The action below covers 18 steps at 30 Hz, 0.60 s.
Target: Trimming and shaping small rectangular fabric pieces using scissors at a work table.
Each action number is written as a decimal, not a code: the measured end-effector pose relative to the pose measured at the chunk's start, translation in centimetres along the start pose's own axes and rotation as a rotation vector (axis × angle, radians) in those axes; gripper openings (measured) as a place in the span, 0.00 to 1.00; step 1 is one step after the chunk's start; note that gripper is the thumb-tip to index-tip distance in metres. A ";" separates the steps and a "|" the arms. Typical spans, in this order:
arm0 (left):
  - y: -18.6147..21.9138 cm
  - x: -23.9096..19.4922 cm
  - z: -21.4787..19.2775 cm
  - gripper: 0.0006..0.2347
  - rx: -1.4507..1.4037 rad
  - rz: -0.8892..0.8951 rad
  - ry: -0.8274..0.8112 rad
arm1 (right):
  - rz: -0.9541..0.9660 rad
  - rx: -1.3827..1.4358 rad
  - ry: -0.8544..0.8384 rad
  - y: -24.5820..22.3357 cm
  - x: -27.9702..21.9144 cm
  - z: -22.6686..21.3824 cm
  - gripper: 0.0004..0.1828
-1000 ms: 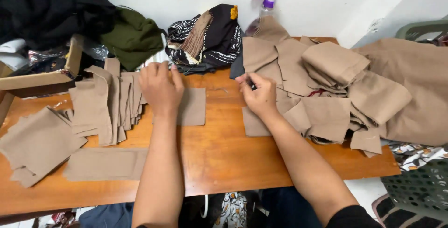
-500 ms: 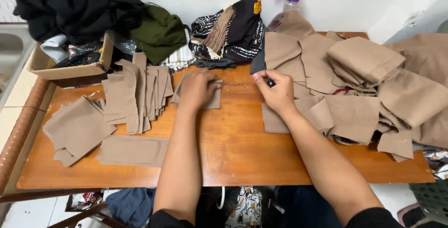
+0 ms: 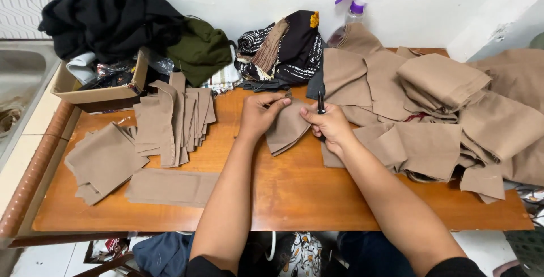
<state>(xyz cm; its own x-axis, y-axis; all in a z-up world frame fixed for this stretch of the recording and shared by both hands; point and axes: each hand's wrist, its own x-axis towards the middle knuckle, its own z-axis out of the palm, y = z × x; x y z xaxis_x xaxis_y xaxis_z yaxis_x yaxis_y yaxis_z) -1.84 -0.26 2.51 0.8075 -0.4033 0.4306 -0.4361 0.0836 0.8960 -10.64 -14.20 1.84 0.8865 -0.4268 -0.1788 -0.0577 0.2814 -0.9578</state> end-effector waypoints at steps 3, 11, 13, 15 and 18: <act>-0.4 0.0 0.4 0.06 -0.023 -0.078 0.036 | 0.050 0.132 0.019 -1.0 -0.4 0.0 0.11; 0.6 0.0 0.1 0.05 0.025 -0.135 0.059 | 0.075 0.239 0.056 -2.3 -0.9 0.3 0.08; 0.2 0.2 -0.2 0.05 0.038 -0.139 0.043 | 0.072 0.246 0.069 -2.1 -0.7 0.0 0.08; -0.9 0.4 -0.7 0.03 -0.047 -0.172 0.055 | -0.009 0.200 0.130 -1.6 -0.1 -0.6 0.09; 3.7 0.2 -0.2 0.04 -0.465 -0.195 0.219 | -0.094 0.291 0.261 -3.0 -0.3 -0.8 0.10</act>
<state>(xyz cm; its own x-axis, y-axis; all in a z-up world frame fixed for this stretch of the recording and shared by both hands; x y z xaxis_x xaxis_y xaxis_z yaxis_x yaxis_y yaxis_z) -3.25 0.13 5.86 0.9410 -0.2570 0.2200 -0.0887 0.4401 0.8936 -11.13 -15.60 4.55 0.7329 -0.6561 -0.1802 0.1842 0.4463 -0.8757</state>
